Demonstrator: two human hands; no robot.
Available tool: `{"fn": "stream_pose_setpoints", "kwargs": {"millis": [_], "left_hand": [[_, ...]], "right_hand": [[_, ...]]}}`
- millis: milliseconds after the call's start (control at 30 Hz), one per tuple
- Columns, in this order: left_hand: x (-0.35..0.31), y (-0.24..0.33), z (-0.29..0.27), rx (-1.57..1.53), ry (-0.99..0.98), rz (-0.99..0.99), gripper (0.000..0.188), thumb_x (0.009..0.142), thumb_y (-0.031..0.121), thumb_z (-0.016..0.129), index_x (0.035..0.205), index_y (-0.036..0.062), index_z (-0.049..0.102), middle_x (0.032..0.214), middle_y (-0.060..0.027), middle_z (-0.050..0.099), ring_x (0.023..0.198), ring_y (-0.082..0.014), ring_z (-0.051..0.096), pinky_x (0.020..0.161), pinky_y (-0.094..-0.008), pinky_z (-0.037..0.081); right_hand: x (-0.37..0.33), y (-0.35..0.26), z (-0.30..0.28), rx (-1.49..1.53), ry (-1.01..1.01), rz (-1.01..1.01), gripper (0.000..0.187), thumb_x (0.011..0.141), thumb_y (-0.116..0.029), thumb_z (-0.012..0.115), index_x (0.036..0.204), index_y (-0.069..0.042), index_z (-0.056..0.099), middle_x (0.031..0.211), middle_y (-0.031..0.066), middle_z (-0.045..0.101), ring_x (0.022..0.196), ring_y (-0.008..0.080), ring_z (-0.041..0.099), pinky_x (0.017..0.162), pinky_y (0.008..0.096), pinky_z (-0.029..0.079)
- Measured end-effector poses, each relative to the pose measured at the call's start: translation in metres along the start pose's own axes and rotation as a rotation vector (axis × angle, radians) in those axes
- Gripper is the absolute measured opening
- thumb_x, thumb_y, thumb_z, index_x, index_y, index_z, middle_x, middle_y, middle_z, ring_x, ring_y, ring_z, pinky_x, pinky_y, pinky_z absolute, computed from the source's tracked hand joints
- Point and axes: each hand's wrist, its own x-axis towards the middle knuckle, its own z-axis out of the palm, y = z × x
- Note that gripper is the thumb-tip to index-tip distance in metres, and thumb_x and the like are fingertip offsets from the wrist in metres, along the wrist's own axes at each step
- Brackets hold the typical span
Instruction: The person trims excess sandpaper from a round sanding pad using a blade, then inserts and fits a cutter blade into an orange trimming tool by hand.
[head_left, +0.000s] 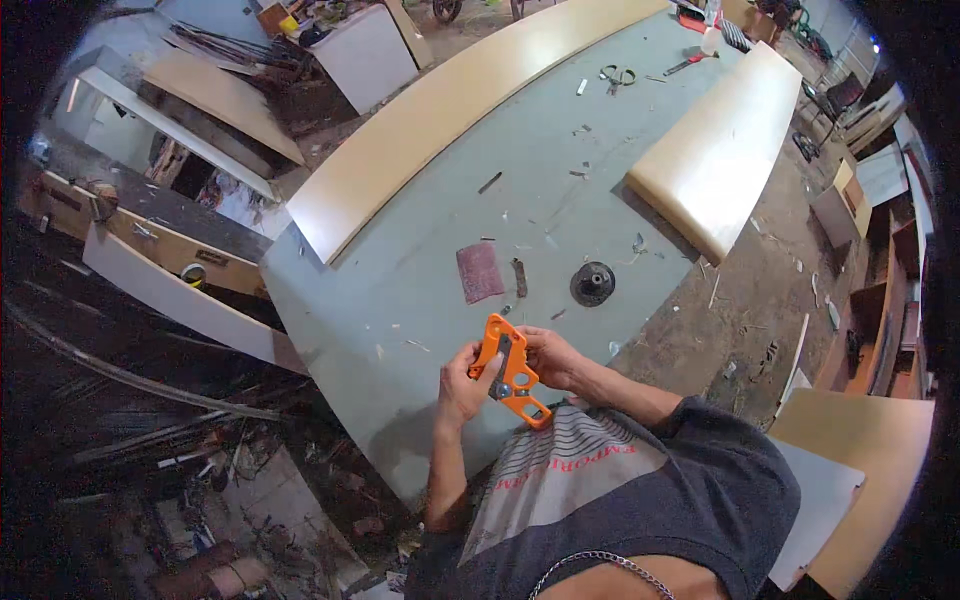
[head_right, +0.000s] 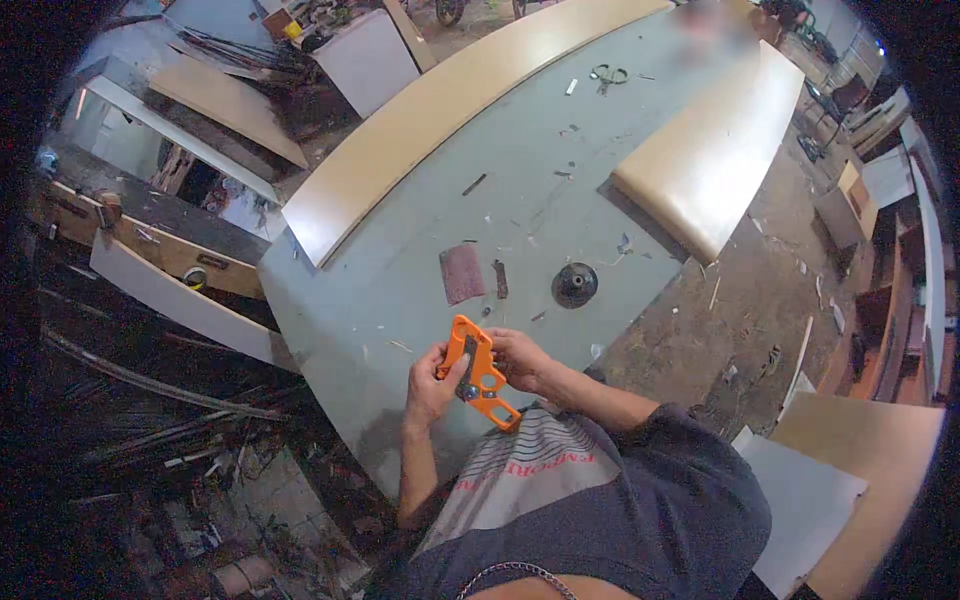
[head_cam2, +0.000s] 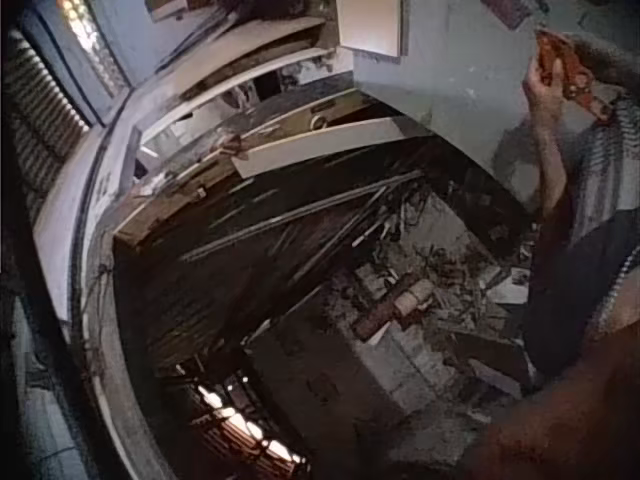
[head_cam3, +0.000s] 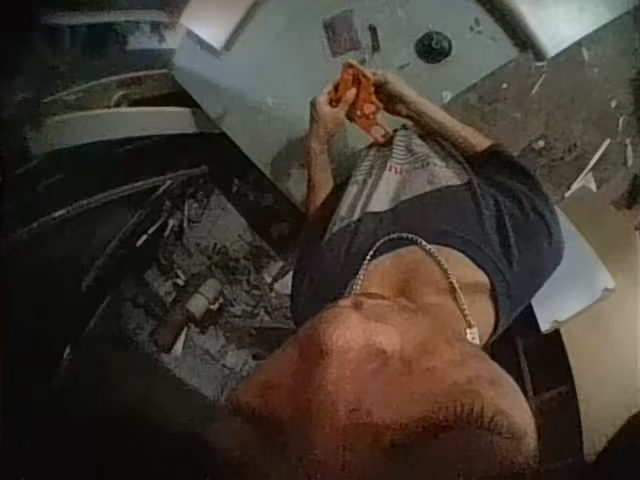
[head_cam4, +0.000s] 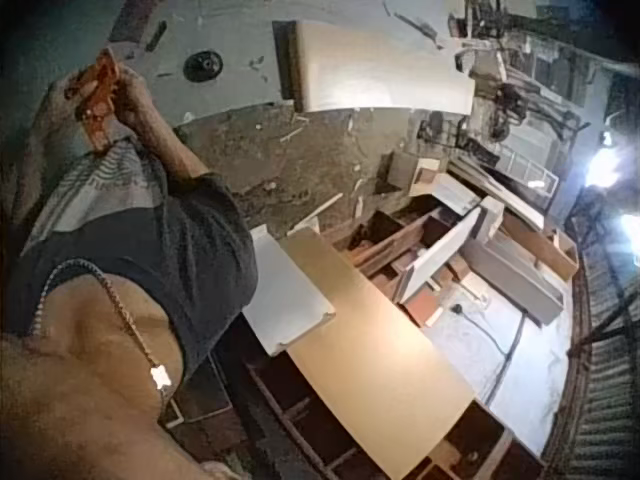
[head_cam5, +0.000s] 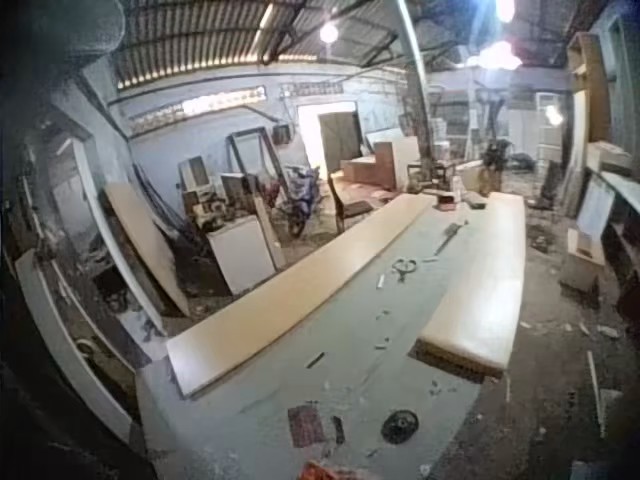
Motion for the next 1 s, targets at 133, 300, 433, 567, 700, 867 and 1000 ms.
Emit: {"fn": "stream_pose_setpoints", "kwargs": {"millis": [133, 300, 433, 567, 700, 867, 1000], "left_hand": [[-0.001, 0.003, 0.001, -0.015, 0.002, -0.002, 0.024, 0.092, 0.014, 0.062, 0.110, -0.0028, 0.060, 0.096, -0.0044, 0.067, 0.087, -0.0078, 0.061, 0.076, -0.0244, 0.050], [0.000, -0.004, 0.002, 0.014, 0.037, 0.062, 0.029, 0.091, 0.020, 0.064, 0.108, -0.0038, 0.061, 0.091, -0.0108, 0.071, 0.082, -0.0129, 0.066, 0.072, -0.0293, 0.053], [0.000, -0.004, 0.000, 0.012, -0.008, 0.040, 0.025, 0.092, 0.015, 0.063, 0.109, -0.0025, 0.060, 0.096, -0.0052, 0.067, 0.087, -0.0087, 0.062, 0.076, -0.0250, 0.051], [0.000, -0.007, 0.003, 0.000, 0.053, 0.081, 0.027, 0.091, 0.020, 0.064, 0.105, -0.0030, 0.060, 0.087, -0.0105, 0.070, 0.080, -0.0127, 0.066, 0.071, -0.0298, 0.052], [-0.001, 0.000, 0.002, 0.010, 0.050, 0.075, 0.027, 0.091, 0.020, 0.064, 0.104, -0.0026, 0.060, 0.086, -0.0097, 0.070, 0.079, -0.0119, 0.065, 0.070, -0.0293, 0.051], [-0.002, 0.000, 0.002, 0.002, 0.056, 0.065, 0.026, 0.091, 0.021, 0.064, 0.104, -0.0018, 0.060, 0.085, -0.0093, 0.069, 0.079, -0.0121, 0.065, 0.070, -0.0303, 0.052], [-0.001, -0.004, 0.002, 0.018, 0.043, 0.053, 0.028, 0.092, 0.015, 0.062, 0.112, -0.0038, 0.059, 0.097, -0.0069, 0.068, 0.089, -0.0107, 0.064, 0.077, -0.0271, 0.051]], "right_hand": [[-0.005, -0.001, 0.000, 0.042, -0.057, -0.007, 0.022, 0.094, -0.014, 0.059, 0.112, -0.002, 0.059, 0.103, 0.0071, 0.063, 0.091, 0.0177, 0.061, 0.080, 0.0334, 0.052], [-0.003, 0.004, -0.007, 0.065, -0.110, -0.028, 0.024, 0.093, -0.013, 0.060, 0.114, -0.002, 0.058, 0.105, 0.0083, 0.063, 0.096, 0.0190, 0.062, 0.083, 0.0339, 0.052], [-0.005, 0.004, -0.005, 0.035, -0.130, -0.053, 0.028, 0.095, -0.021, 0.058, 0.116, -0.003, 0.059, 0.107, 0.0078, 0.063, 0.099, 0.0181, 0.060, 0.087, 0.0358, 0.049], [-0.008, -0.003, -0.002, 0.130, -0.117, 0.028, 0.031, 0.096, -0.032, 0.057, 0.108, -0.004, 0.062, 0.104, 0.0052, 0.062, 0.096, 0.0156, 0.059, 0.087, 0.0335, 0.047], [0.002, 0.004, -0.017, 0.143, -0.228, -0.052, 0.033, 0.094, -0.035, 0.061, 0.106, -0.004, 0.062, 0.102, 0.0042, 0.061, 0.092, 0.0143, 0.058, 0.083, 0.0324, 0.047], [-0.008, 0.000, 0.000, -0.052, -0.128, -0.275, 0.025, 0.091, -0.025, 0.067, 0.103, -0.003, 0.062, 0.095, 0.0035, 0.061, 0.088, 0.0129, 0.058, 0.079, 0.0319, 0.048], [-0.001, 0.002, -0.008, -0.097, -0.139, -0.283, 0.022, 0.091, -0.021, 0.067, 0.102, -0.003, 0.062, 0.094, 0.0039, 0.062, 0.089, 0.0130, 0.059, 0.081, 0.0317, 0.048]]}}
